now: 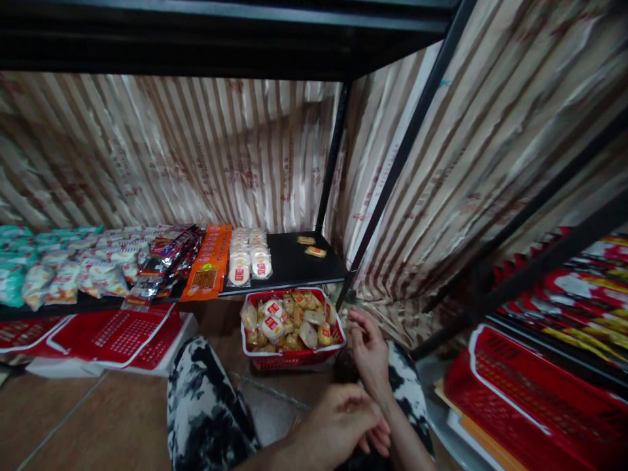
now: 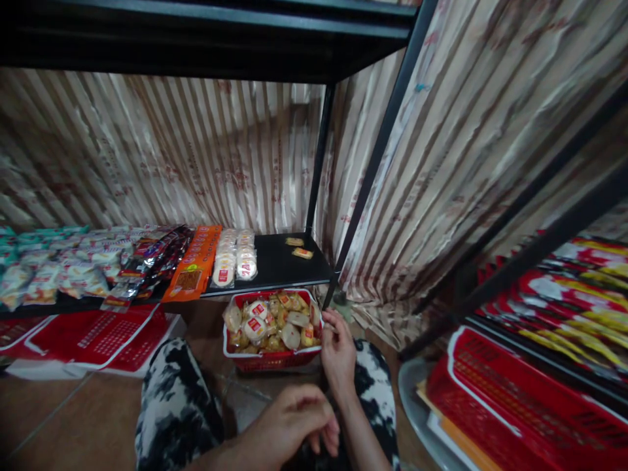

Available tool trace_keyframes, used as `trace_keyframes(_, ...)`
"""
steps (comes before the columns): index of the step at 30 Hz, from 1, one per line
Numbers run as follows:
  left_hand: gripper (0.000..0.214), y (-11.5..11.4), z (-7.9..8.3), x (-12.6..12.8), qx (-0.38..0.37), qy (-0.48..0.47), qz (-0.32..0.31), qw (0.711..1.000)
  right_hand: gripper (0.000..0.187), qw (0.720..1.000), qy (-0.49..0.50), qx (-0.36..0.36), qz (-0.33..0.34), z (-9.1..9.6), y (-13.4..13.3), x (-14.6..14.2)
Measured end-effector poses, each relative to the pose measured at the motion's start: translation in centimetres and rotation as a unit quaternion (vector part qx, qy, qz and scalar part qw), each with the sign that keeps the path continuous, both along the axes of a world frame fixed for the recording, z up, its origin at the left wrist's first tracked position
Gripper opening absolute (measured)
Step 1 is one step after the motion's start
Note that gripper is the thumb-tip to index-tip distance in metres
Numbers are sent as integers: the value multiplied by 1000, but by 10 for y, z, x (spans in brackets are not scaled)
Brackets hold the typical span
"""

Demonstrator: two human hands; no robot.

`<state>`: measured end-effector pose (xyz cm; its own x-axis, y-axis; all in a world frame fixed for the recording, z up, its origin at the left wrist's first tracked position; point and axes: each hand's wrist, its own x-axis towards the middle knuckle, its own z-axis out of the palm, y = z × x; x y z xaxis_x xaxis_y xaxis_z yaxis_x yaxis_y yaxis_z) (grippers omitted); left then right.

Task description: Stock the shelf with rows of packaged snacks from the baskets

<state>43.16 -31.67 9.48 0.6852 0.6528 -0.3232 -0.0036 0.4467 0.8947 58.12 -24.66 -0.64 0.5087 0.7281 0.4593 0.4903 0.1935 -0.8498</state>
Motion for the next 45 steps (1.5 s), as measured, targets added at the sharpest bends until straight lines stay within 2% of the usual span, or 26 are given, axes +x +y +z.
trace_keyframes(4,29,7,-8,6,-5,20,-47,999,28,999,31,-26,-23,-21,0,13)
trace_keyframes(9,24,21,-18,-8,10,31,8,999,34,995,74,-59,-40,-37,14,20)
trace_keyframes(13,21,44,-15,-26,31,46,71,996,35,996,69,-58,9,-30,41,3)
trace_keyframes(17,18,82,-15,-50,96,83,166,978,33,996,36,-52,67,-16,78,-20)
trace_keyframes(19,18,108,-22,-64,159,132,228,951,33,995,11,-48,82,-11,96,-30)
trace_keyframes(22,15,152,-40,-88,256,194,319,892,34,993,-25,-51,101,-4,123,-48)
trace_keyframes(25,18,193,-57,-114,329,267,371,827,35,988,-2,-60,140,5,151,-72)
trace_keyframes(30,27,250,-73,-157,425,450,363,696,40,966,59,-105,227,28,205,-118)
trace_keyframes(32,29,271,-78,-171,446,511,344,649,38,958,43,-113,259,35,229,-137)
trace_keyframes(34,30,292,-82,-183,447,557,330,617,34,951,-7,-106,290,39,251,-157)
trace_keyframes(36,32,310,-85,-192,448,578,324,600,30,939,-94,-91,317,40,273,-176)
trace_keyframes(38,34,325,-90,-197,454,581,323,593,33,916,-202,-73,340,40,293,-193)
trace_keyframes(41,36,340,-97,-202,468,578,322,585,37,862,-345,-41,369,40,322,-213)
trace_keyframes(45,38,353,-107,-204,476,578,323,578,31,799,-457,-45,388,44,357,-236)
